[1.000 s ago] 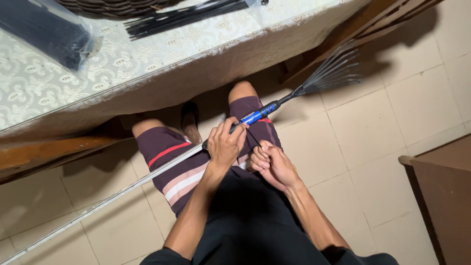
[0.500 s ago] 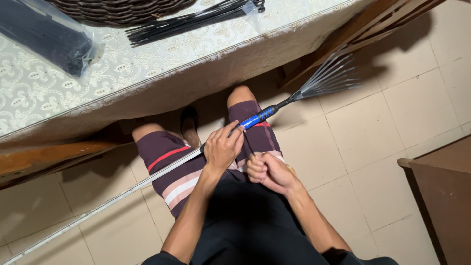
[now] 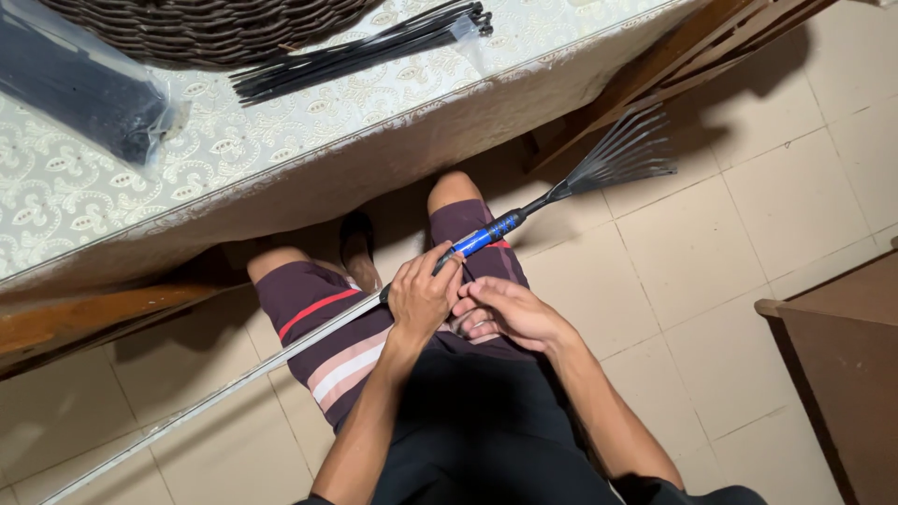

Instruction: Secure a rake head to its handle using plastic zip ties at a dining table.

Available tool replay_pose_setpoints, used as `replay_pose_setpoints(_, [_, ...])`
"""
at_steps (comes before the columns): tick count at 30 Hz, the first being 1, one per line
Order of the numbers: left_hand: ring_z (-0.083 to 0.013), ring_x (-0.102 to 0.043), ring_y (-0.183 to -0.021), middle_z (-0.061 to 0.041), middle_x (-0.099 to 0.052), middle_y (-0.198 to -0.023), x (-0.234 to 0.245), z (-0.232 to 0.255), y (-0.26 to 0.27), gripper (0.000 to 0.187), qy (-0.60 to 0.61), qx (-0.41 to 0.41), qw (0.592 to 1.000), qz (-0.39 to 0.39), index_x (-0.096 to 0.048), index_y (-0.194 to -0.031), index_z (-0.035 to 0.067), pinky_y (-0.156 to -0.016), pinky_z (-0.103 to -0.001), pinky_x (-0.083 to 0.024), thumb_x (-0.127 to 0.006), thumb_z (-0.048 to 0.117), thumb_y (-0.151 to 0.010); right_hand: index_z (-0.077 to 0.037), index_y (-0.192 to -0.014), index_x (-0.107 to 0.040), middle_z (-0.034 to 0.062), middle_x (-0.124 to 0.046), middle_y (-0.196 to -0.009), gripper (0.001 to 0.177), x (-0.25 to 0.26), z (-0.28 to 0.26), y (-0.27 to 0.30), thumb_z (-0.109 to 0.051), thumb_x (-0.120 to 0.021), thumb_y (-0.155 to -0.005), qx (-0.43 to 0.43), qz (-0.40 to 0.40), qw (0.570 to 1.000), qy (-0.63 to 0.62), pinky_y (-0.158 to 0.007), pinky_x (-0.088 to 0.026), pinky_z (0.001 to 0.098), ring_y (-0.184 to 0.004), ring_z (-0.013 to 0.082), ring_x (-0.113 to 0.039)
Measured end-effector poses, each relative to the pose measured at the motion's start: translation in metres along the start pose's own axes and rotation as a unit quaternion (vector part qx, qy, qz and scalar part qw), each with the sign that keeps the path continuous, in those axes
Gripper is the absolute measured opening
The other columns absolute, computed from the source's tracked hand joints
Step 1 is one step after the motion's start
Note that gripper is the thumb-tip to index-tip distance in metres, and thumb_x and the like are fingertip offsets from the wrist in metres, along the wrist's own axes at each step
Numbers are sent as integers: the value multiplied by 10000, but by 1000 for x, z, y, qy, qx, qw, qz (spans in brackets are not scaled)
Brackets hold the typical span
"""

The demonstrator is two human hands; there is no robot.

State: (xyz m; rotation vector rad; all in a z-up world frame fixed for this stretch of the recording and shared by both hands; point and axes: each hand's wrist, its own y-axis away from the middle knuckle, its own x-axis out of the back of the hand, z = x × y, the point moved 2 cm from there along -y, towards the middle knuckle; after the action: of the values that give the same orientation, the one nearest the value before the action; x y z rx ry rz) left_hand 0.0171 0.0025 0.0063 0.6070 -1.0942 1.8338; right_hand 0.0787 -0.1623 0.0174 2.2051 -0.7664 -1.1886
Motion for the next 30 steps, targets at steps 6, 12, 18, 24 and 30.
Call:
replay_pose_setpoints(6, [-262, -712, -964, -59, -723, -1163, 11, 4, -8, 251, 19, 14, 1000, -17, -756, -1129, 120, -835, -384, -547, -719, 170, -886, -73, -1057, -563, -61, -359, -673, 133, 12, 13, -14, -159, -462, -1067, 4, -15, 998, -66, -422, -215, 226, -521, 60, -293])
replay_pose_setpoints(12, [-236, -711, -943, -35, -736, -1146, 2, -1, -2, 137, 13, 30, 999, -34, -764, -1031, 143, -786, -375, -537, -742, 191, -905, -138, -917, -503, -74, -316, -580, 189, -23, 0, -5, -224, -435, -1071, 39, 78, 995, -50, -348, -141, 243, -410, 51, -214])
replay_pose_setpoints(18, [-226, -698, -936, -16, -734, -1127, 5, 0, -5, 160, 32, 41, 998, -40, -766, -1021, 142, -763, -381, -537, -748, 195, -871, -158, -900, -500, -78, -307, -574, 189, -14, 14, -10, -218, -442, -1069, 49, 61, 991, -107, -341, -117, 236, -401, 41, -201])
replay_pose_setpoints(24, [-230, -695, -924, 4, -724, -1082, 10, 6, -12, 123, 45, 48, 996, -53, -748, -970, 133, -753, -387, -539, -755, 193, -864, -159, -905, -491, -77, -313, -591, 194, -17, 12, -4, -216, -418, -1075, 60, 73, 992, -83, -340, -113, 228, -404, 38, -201])
replay_pose_setpoints(30, [-338, -678, -926, -107, -693, -1035, 39, 7, -29, 446, 83, 81, 988, -100, -659, -1252, 48, -741, -451, -543, -756, 213, -849, -120, -960, -505, -45, -359, -682, 187, -7, 26, -13, -212, -434, -1106, 106, -44, 982, -148, -442, -259, 230, -521, 65, -313])
